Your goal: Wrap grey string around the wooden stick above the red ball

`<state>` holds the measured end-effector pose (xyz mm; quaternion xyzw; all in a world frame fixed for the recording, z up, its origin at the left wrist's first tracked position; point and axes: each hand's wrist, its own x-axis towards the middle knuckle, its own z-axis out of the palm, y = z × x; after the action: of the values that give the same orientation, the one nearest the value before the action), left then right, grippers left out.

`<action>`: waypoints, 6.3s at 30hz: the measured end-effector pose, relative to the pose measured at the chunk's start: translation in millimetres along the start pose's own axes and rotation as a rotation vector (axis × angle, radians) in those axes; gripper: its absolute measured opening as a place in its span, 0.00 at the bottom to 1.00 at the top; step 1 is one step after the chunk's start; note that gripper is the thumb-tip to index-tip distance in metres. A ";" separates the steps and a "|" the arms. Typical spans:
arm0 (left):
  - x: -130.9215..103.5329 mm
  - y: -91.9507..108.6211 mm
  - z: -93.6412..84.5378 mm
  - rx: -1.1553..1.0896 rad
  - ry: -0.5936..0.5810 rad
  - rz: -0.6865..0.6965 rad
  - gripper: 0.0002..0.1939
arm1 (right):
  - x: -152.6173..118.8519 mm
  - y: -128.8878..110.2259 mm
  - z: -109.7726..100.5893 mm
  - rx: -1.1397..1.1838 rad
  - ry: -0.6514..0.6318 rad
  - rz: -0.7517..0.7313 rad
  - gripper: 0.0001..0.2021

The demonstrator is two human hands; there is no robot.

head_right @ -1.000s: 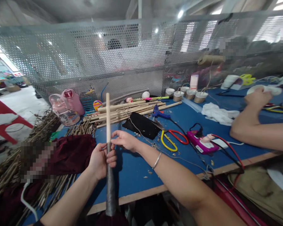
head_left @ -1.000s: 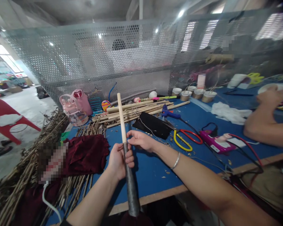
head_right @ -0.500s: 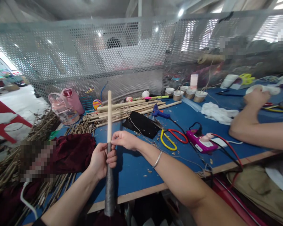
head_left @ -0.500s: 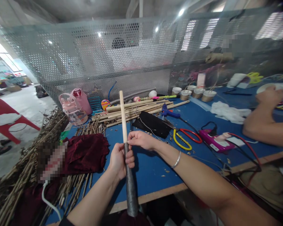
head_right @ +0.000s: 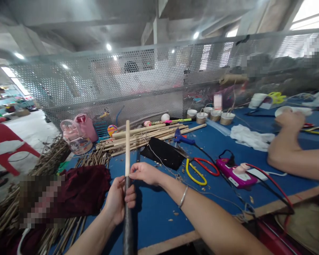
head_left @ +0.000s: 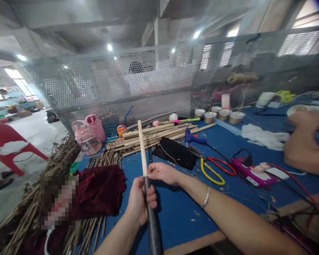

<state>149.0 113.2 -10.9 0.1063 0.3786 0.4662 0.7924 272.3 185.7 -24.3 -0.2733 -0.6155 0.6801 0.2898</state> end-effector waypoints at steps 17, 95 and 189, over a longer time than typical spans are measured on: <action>-5.6 0.6 3.3 0.098 0.059 0.073 0.08 | -3.8 -2.1 3.6 0.102 -0.026 0.107 0.15; -6.2 19.8 -15.5 0.802 0.067 0.235 0.18 | -3.8 -3.2 -7.5 -0.047 -0.033 0.103 0.19; 1.6 24.5 -11.5 0.389 -0.189 -0.093 0.12 | -5.5 -3.2 -10.2 0.123 -0.120 0.153 0.17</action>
<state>125.3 125.7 -6.9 0.2828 0.3900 0.3353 0.8097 283.6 188.9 -22.0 -0.2600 -0.5663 0.7518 0.2157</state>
